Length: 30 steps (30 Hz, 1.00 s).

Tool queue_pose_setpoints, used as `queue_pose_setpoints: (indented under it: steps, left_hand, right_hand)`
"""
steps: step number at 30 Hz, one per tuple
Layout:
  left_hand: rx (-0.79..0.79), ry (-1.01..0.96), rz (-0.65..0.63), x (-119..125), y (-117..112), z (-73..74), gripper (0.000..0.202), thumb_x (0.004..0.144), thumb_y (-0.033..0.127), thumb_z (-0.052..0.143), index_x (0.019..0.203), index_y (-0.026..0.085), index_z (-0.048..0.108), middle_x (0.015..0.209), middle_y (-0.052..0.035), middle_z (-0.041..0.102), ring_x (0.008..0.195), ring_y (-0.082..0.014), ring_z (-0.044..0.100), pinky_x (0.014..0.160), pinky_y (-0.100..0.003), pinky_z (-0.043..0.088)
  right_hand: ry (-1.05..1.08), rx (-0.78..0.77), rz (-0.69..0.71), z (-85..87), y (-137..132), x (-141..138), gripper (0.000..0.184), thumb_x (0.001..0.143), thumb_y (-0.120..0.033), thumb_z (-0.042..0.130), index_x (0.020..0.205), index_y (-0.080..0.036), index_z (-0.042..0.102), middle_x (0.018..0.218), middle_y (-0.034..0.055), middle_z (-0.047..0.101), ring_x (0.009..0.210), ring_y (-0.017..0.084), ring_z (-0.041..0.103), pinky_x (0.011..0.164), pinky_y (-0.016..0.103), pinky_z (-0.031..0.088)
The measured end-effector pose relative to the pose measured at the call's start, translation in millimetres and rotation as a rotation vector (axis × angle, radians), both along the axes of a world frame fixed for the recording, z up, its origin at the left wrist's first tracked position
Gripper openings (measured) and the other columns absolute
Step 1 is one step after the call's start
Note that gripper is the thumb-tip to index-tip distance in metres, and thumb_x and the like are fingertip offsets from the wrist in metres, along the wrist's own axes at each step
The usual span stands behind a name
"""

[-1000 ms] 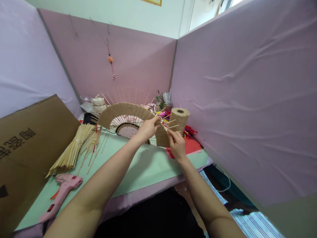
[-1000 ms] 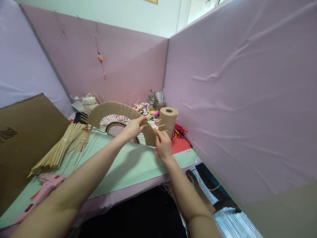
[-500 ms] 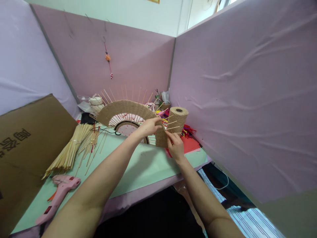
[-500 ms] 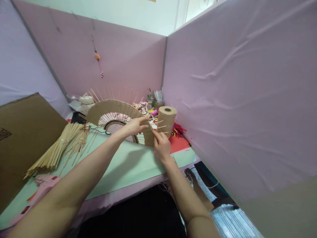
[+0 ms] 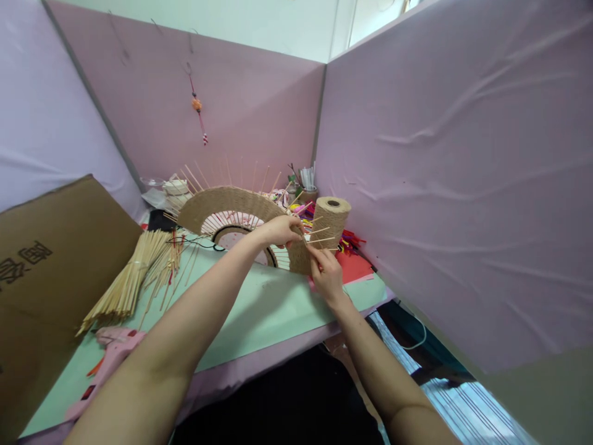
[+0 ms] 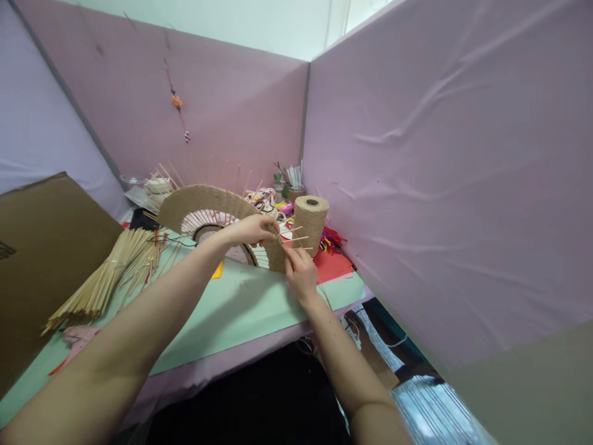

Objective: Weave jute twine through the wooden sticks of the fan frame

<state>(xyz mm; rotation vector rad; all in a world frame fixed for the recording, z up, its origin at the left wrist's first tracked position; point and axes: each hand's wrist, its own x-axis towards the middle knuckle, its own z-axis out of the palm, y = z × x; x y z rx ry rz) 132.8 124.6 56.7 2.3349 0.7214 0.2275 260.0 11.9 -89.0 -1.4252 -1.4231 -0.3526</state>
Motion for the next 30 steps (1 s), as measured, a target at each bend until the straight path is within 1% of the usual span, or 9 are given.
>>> queue_pose_setpoints:
  steps: [4, 8, 12, 15, 18, 21, 23, 27, 30]
  left_hand:
    - [0.074, -0.105, 0.046, 1, 1, -12.6, 0.014, 0.077, 0.022, 0.059, 0.089, 0.018, 0.065, 0.048, 0.006, 0.052, 0.044, -0.0105, 0.05, 0.045, -0.02, 0.038]
    - [0.177, -0.165, 0.112, -1, -2, -23.0, 0.016, 0.082, 0.027, 0.058, 0.092, 0.019, 0.067, 0.048, 0.0055, 0.055, 0.051, -0.0131, 0.055, 0.055, -0.022, 0.041]
    - [0.268, -0.249, 0.086, -8, -5, -33.3, 0.034, 0.086, 0.028, 0.057, 0.118, 0.021, 0.063, 0.058, 0.0045, 0.061, 0.059, -0.0133, 0.057, 0.062, -0.022, 0.042]
    - [0.44, -0.303, 0.056, -18, -3, -45.8, 0.04, 0.091, 0.028, 0.051, 0.13, 0.025, 0.053, 0.069, 0.0032, 0.061, 0.063, -0.0132, 0.057, 0.066, -0.022, 0.041]
    - [0.622, -0.45, 0.226, -27, 2, -53.8, 0.04, 0.091, 0.03, 0.051, 0.129, 0.02, 0.048, 0.081, -0.0009, 0.057, 0.072, -0.0149, 0.056, 0.073, -0.025, 0.044]
    - [0.745, -0.634, 0.368, -34, 5, -49.0, 0.05, 0.086, 0.033, 0.059, 0.13, 0.015, 0.044, 0.102, -0.0079, 0.05, 0.087, -0.0173, 0.053, 0.084, -0.032, 0.046]
    - [0.787, -0.637, 0.353, -38, 5, -41.1, 0.048, 0.086, 0.032, 0.061, 0.13, 0.016, 0.049, 0.111, -0.0097, 0.043, 0.096, -0.0191, 0.05, 0.091, -0.035, 0.046]
    - [0.778, -0.501, 0.272, -43, 6, -29.2, 0.031, 0.088, 0.031, 0.058, 0.116, 0.019, 0.065, 0.104, -0.0071, 0.039, 0.1, -0.0198, 0.047, 0.095, -0.035, 0.044]
    - [0.757, -0.448, 0.315, -42, 7, -26.3, 0.027, 0.088, 0.034, 0.06, 0.109, 0.019, 0.069, 0.1, -0.0065, 0.039, 0.099, -0.0209, 0.045, 0.096, -0.037, 0.044]
  right_hand:
    - [0.013, -0.002, 0.008, 2.8, -2, -1, 0.035, 0.096, -0.022, 0.043, 0.121, -0.021, 0.066, 0.093, 0.0087, 0.067, 0.088, 0.02, 0.063, 0.081, 0.033, 0.051]
    - [0.057, 0.021, 0.008, 9.5, -5, -6, 0.031, 0.096, -0.026, 0.046, 0.12, -0.021, 0.066, 0.094, 0.0084, 0.069, 0.086, 0.019, 0.063, 0.079, 0.033, 0.052]
    - [0.153, 0.094, -0.01, 18.7, -6, -12, 0.025, 0.095, -0.029, 0.05, 0.107, -0.02, 0.069, 0.089, 0.0072, 0.07, 0.079, 0.018, 0.063, 0.072, 0.03, 0.051]
    - [0.187, 0.137, 0.001, 23.3, -5, -14, 0.021, 0.094, -0.028, 0.053, 0.099, -0.018, 0.07, 0.086, 0.0071, 0.071, 0.078, 0.018, 0.063, 0.07, 0.03, 0.049]
    - [0.18, 0.158, 0.029, 24.5, -4, -15, 0.019, 0.093, -0.026, 0.054, 0.095, -0.017, 0.07, 0.083, 0.0071, 0.071, 0.076, 0.017, 0.063, 0.07, 0.03, 0.049]
    - [0.186, 0.157, 0.036, 23.9, -5, -16, 0.019, 0.093, -0.026, 0.053, 0.093, -0.018, 0.07, 0.085, 0.0074, 0.071, 0.078, 0.018, 0.064, 0.071, 0.031, 0.05]
    - [0.19, 0.146, 0.032, 23.4, -5, -16, 0.018, 0.093, -0.027, 0.053, 0.093, -0.018, 0.07, 0.086, 0.0076, 0.072, 0.079, 0.018, 0.064, 0.072, 0.031, 0.05]
    - [0.199, 0.14, 0.025, 22.6, -6, -15, 0.019, 0.093, -0.028, 0.053, 0.092, -0.018, 0.07, 0.084, 0.0073, 0.072, 0.078, 0.019, 0.065, 0.072, 0.032, 0.051]
    - [0.217, 0.148, 0.026, 21.5, -4, -14, 0.019, 0.092, -0.028, 0.054, 0.093, -0.018, 0.07, 0.086, 0.0079, 0.072, 0.079, 0.019, 0.066, 0.073, 0.032, 0.052]
